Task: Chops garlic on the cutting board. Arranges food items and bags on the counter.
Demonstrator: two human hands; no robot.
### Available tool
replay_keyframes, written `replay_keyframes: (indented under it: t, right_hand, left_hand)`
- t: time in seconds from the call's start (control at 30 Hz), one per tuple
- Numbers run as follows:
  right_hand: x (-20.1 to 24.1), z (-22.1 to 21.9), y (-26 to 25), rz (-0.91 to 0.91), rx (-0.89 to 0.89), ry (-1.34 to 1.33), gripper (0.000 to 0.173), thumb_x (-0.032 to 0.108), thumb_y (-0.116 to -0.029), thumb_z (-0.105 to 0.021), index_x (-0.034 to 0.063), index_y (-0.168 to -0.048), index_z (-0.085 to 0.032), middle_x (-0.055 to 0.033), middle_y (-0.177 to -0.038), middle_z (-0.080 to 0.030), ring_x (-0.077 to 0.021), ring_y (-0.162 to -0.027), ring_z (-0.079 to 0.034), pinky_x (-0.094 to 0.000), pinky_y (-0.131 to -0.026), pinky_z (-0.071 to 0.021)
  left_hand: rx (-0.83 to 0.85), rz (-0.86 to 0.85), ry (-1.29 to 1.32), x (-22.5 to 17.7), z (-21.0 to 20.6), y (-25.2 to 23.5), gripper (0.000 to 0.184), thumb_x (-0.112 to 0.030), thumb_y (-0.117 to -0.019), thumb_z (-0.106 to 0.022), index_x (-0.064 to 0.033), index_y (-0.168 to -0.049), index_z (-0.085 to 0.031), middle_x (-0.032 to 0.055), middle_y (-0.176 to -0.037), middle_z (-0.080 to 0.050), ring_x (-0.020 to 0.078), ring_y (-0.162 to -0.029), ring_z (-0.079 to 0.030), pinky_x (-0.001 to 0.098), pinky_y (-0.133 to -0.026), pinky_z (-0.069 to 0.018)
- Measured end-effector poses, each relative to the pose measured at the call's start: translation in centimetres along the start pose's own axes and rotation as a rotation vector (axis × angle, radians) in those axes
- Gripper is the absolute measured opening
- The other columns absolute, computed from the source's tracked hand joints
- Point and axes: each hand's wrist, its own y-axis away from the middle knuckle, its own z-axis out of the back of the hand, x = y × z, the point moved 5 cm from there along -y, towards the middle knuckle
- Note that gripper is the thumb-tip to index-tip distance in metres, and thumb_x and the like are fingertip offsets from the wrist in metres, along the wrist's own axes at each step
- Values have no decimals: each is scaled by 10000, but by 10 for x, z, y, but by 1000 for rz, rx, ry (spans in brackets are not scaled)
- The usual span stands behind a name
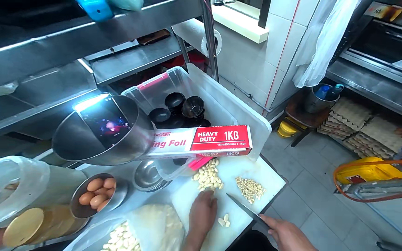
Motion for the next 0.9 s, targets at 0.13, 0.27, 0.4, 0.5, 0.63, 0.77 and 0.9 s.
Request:
replay_keyframes:
  t: [0.13, 0.27, 0.4, 0.5, 0.63, 0.77, 0.9]
  right_hand:
    - [-2, -5, -2, 13, -19, -8, 509, 252, -1052, -528, 360, -1545, -464, -104, -1174, -739, -324, -1044, -725, -573, -900, -581]
    - [-2, -6, -1, 8, -28, -21, 501, 252, -1049, -533, 349, -1537, -476, -104, -1172, -743, -325, -1046, -727, -575, -901, -581]
    - [4, -6, 2, -17, -28, 4, 495, 257, -1057, -518, 346, -1541, -463, -132, -1148, -736, -357, -1024, -724, -593, -861, -585]
    - [18, -1, 13, -57, -29, 84, 528, 265, -1064, -484, 381, -1574, -413, -142, -1106, -729, -364, -948, -728, -584, -782, -598]
    - [34, 7, 27, -82, 2, 142, 549, 263, -1072, -442, 410, -1595, -362, -156, -1100, -711, -377, -880, -723, -584, -718, -594]
    - [30, 0, 20, -77, 4, 145, 541, 227, -1060, -451, 392, -1573, -398, -155, -1073, -713, -375, -876, -723, -579, -716, -595]
    - [22, 0, 12, -71, -8, 100, 515, 275, -1070, -467, 410, -1565, -415, -137, -1103, -722, -359, -934, -724, -577, -771, -595]
  left_hand:
    - [-55, 5, -41, 11, 0, -19, 376, -430, -975, -632, -163, -1225, -716, 38, -1137, -698, 173, -1025, -691, 392, -920, -596]
    - [37, -16, -49, 0, -12, -14, 410, -523, -962, -634, -127, -1008, -732, 33, -997, -695, 179, -943, -693, 395, -861, -599]
    - [52, -20, 49, -14, -27, 1, 318, -439, -985, -613, -139, -996, -717, 6, -864, -706, 154, -827, -699, 399, -793, -605]
    - [28, -45, 65, -21, -33, 7, 219, -348, -985, -604, -173, -1052, -717, -26, -860, -721, 118, -802, -707, 371, -769, -612]
    - [54, -75, 6, -26, -36, 9, 225, -333, -993, -580, -192, -1088, -727, -12, -918, -725, 133, -868, -710, 370, -811, -607]
    - [60, -111, -21, -24, -38, 8, 235, -357, -1009, -568, -208, -1099, -726, -7, -943, -715, 139, -892, -707, 362, -819, -606]
    - [30, -131, 54, -19, -34, 11, 303, -427, -1022, -536, -209, -1099, -732, -35, -888, -718, 101, -814, -698, 347, -784, -611]
